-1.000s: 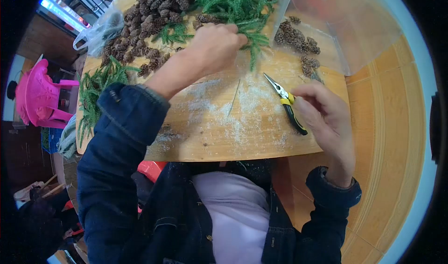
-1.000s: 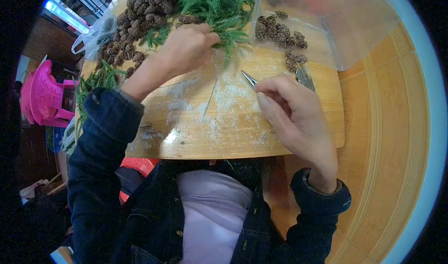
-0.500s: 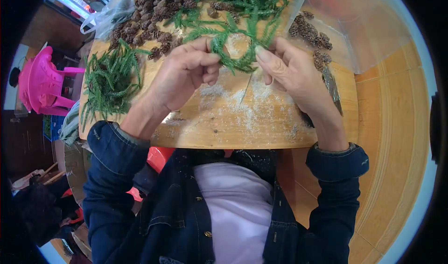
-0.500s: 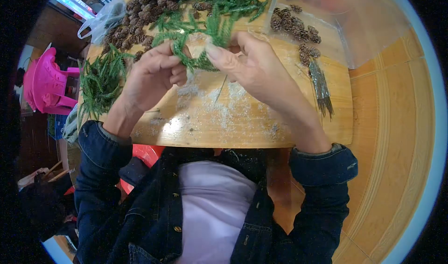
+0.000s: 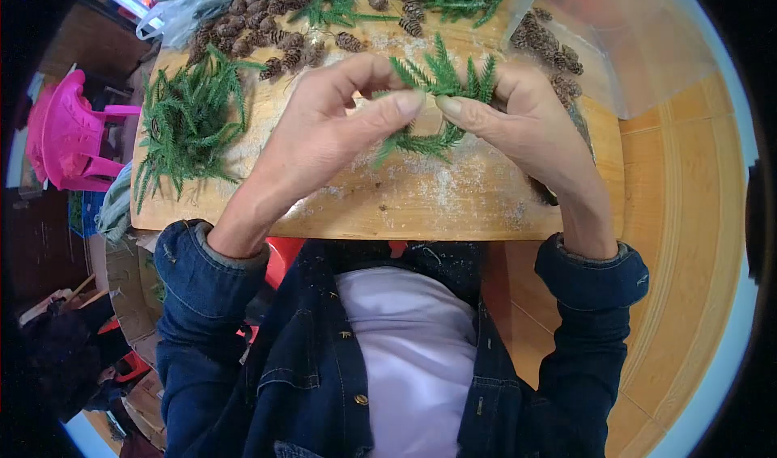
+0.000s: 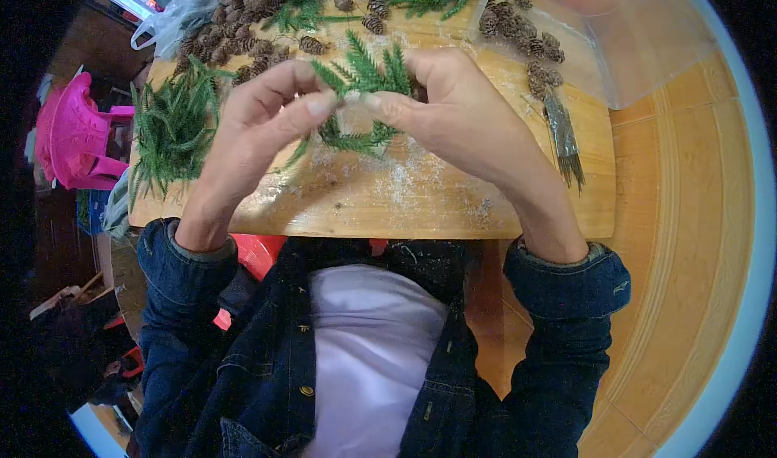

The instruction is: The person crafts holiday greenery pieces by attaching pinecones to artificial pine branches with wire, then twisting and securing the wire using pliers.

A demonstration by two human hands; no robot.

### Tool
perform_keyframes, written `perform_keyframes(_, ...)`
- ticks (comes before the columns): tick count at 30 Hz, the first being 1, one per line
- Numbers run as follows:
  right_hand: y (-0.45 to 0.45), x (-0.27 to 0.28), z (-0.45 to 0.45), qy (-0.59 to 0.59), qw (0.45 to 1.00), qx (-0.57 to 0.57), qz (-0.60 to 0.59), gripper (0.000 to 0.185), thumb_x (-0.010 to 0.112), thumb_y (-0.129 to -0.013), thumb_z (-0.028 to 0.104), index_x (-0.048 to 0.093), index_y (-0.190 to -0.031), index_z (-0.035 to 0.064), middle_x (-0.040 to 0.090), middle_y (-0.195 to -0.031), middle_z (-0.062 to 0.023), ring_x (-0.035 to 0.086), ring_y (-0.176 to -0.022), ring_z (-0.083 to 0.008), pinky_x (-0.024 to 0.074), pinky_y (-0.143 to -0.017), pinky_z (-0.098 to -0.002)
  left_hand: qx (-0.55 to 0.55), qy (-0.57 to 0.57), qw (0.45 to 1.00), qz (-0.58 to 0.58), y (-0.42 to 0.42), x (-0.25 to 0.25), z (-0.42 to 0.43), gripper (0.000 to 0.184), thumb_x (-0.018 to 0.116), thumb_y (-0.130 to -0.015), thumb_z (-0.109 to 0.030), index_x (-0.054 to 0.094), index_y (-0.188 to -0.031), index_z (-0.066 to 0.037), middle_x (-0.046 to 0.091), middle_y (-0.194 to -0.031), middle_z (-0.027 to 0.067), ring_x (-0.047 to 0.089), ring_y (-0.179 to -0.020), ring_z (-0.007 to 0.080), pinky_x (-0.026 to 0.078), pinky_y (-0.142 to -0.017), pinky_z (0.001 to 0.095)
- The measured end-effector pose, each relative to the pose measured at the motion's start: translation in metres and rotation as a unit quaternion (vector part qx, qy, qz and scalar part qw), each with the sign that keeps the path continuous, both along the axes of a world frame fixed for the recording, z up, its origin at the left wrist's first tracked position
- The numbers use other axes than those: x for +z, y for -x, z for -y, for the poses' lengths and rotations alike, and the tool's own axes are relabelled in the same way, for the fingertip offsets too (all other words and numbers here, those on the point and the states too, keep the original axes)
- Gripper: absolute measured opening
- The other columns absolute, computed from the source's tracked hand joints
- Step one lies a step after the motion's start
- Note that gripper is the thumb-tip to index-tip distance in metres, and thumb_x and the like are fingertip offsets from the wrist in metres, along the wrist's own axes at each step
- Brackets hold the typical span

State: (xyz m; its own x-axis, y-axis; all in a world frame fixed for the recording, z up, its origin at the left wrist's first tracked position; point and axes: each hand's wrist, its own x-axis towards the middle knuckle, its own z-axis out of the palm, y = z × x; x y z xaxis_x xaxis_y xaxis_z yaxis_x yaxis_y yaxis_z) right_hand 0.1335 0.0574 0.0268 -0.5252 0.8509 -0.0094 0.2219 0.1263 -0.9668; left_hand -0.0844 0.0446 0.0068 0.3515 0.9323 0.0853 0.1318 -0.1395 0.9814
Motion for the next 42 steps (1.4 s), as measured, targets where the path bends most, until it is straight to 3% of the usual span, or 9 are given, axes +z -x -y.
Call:
perform_keyframes(3, -0.003, 0.004, 0.005, 0.01, 0.997, 0.002, 0.07, 0.018, 0.062, -0.086, 0.008, 0.06, -0.102, -0.0019, 0.06, -0.089, 0.0006, 0.055, -0.085, -0.005, 0.046, -0.074, -0.0209, -0.021, 0.057, 0.998, 0.009, -0.004, -0.003, 0.003, 0.027, 0.061, -0.087, -0.011, 0.053, -0.112, -0.003, 0.057, -0.082, -0.0019, 0.049, -0.073, 0.0048, 0.039, -0.069, 0.0193)
perform_keyframes(9, -0.002, -0.008, 0.012, 0.026, 0.995, -0.093, -0.025, 0.017, 0.061, -0.084, 0.0, 0.059, -0.101, 0.0, 0.057, -0.087, 0.0019, 0.051, -0.075, -0.0028, 0.0416, -0.064, -0.0176, 0.06, 0.049, 0.982, 0.174, -0.015, -0.016, 0.017, 0.028, 0.06, -0.087, -0.007, 0.047, -0.112, -0.003, 0.055, -0.076, -0.0021, 0.048, -0.07, 0.0034, 0.035, -0.061, 0.0202)
perform_keyframes(14, 0.008, -0.01, 0.017, 0.017, 0.994, -0.101, -0.041, 0.015, 0.06, -0.084, -0.001, 0.059, -0.099, 0.0006, 0.054, -0.083, 0.0031, 0.047, -0.069, -0.0008, 0.0372, -0.058, -0.0156, 0.095, -0.004, 0.985, 0.142, -0.015, -0.025, 0.028, 0.026, 0.059, -0.089, -0.008, 0.048, -0.111, -0.002, 0.057, -0.078, -0.0012, 0.048, -0.071, 0.0037, 0.037, -0.062, 0.0201)
perform_keyframes(21, 0.023, -0.016, 0.015, 0.023, 0.997, -0.052, -0.047, 0.013, 0.061, -0.085, 0.0, 0.059, -0.098, 0.0012, 0.054, -0.082, 0.0035, 0.046, -0.067, -0.0005, 0.0359, -0.057, -0.0142, 0.102, 0.134, 0.981, 0.101, 0.001, -0.014, 0.042, 0.017, 0.059, -0.09, -0.009, 0.053, -0.102, 0.0, 0.059, -0.082, 0.0002, 0.052, -0.072, 0.0038, 0.04, -0.065, 0.0184)
perform_keyframes(27, 0.029, -0.012, -0.016, 0.035, 0.998, 0.007, -0.053, 0.012, 0.06, -0.088, 0.01, 0.059, -0.097, 0.0014, 0.057, -0.082, -0.0005, 0.049, -0.065, -0.002, 0.0365, -0.056, -0.0147, 0.13, 0.151, 0.966, 0.163, 0.014, -0.018, 0.044, 0.016, 0.06, -0.089, -0.008, 0.055, -0.102, 0.001, 0.059, -0.082, -0.0002, 0.052, -0.073, 0.004, 0.041, -0.064, 0.0177)
perform_keyframes(30, 0.021, -0.02, -0.065, -0.023, 0.997, -0.061, 0.027, 0.022, 0.058, -0.09, 0.019, 0.057, -0.1, -0.0009, 0.059, -0.084, -0.0045, 0.054, -0.067, -0.0056, 0.0408, -0.056, -0.02, 0.139, 0.143, 0.966, 0.167, 0.017, -0.019, 0.045, 0.018, 0.06, -0.089, -0.008, 0.055, -0.104, 0.001, 0.059, -0.084, 0.0002, 0.053, -0.074, 0.0039, 0.042, -0.066, 0.0178)
perform_keyframes(32, 0.019, -0.043, -0.096, -0.317, 0.921, -0.059, 0.219, 0.027, 0.057, -0.089, 0.022, 0.053, -0.098, -0.0035, 0.059, -0.081, -0.0087, 0.059, -0.07, -0.0172, 0.0452, -0.058, -0.0306, 0.144, 0.139, 0.966, 0.165, 0.017, -0.017, 0.046, 0.02, 0.06, -0.089, -0.007, 0.055, -0.106, 0.002, 0.059, -0.085, 0.0011, 0.053, -0.075, 0.004, 0.042, -0.068, 0.0179)
perform_keyframes(36, 0.039, -0.069, -0.124, -0.431, 0.829, -0.08, 0.349, 0.029, 0.059, -0.087, 0.024, 0.051, -0.09, -0.0043, 0.057, -0.078, -0.0157, 0.058, -0.074, -0.0322, 0.0455, -0.063, -0.0403, 0.154, 0.146, 0.965, 0.154, 0.018, -0.012, 0.048, 0.022, 0.06, -0.089, -0.007, 0.054, -0.108, 0.002, 0.059, -0.087, 0.0018, 0.054, -0.077, 0.0042, 0.044, -0.07, 0.0181)
perform_keyframes(42, 0.041, -0.079, -0.138, -0.409, 0.817, -0.072, 0.401, 0.03, 0.058, -0.084, 0.024, 0.047, -0.083, -0.004, 0.055, -0.077, -0.0212, 0.054, -0.075, -0.0403, 0.0437, -0.066, -0.0442, 0.165, 0.168, 0.955, 0.181, 0.026, -0.011, 0.052, 0.024, 0.059, -0.09, -0.007, 0.053, -0.111, 0.002, 0.059, -0.087, 0.0011, 0.053, -0.076, 0.0034, 0.043, -0.067, 0.0169)
